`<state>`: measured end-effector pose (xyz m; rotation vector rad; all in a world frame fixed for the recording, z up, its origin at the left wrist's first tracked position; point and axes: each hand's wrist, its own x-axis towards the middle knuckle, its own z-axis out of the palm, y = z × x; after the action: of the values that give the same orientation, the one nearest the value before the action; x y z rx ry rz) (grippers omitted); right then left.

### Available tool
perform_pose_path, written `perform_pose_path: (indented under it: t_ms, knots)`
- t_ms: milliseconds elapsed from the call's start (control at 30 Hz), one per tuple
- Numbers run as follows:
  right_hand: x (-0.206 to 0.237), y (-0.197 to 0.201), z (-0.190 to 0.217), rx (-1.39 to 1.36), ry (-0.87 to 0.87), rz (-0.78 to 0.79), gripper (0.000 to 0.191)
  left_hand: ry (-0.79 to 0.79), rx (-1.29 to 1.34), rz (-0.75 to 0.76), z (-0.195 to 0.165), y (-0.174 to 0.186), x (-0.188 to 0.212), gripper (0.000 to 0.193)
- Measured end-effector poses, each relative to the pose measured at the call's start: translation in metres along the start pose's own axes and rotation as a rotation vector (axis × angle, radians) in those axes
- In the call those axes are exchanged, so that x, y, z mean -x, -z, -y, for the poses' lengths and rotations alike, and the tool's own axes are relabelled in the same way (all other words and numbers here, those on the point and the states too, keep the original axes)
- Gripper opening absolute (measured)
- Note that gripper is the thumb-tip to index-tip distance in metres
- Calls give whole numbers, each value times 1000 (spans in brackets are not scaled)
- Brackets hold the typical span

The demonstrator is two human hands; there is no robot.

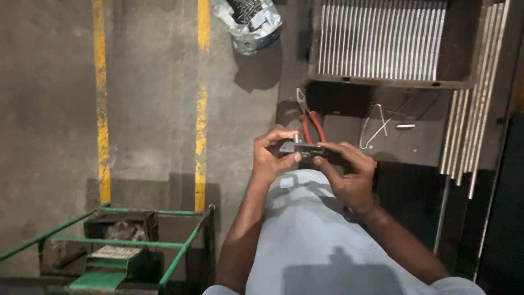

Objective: The person opens the guard of a metalworking machine, removes and handles small cylindrical metal parts, places a part into a green bin, uses a screwdriver on the machine, and wipes their hands with a cloth.

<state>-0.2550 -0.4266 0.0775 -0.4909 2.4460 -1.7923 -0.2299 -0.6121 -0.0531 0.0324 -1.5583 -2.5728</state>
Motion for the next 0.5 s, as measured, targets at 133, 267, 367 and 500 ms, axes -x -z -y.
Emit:
perform_pose_path:
  t_ms: [133, 267, 367, 500]
  knots:
    - [-5, 0, -10, 18, -17, -63, 27, -57, -51, -82, 13, -9, -11, 37]
    - [-8, 3, -16, -29, 11, -111, 25, -151, -102, -123, 14, -24, -24, 39]
    - [-10, 9, -21, 190, 24, -174, 27, -152, -367, -179, 10, -34, -31, 41]
    - [-14, 14, -32, 162, -24, -181, 25, -99, -331, -206, 10, -46, -39, 39]
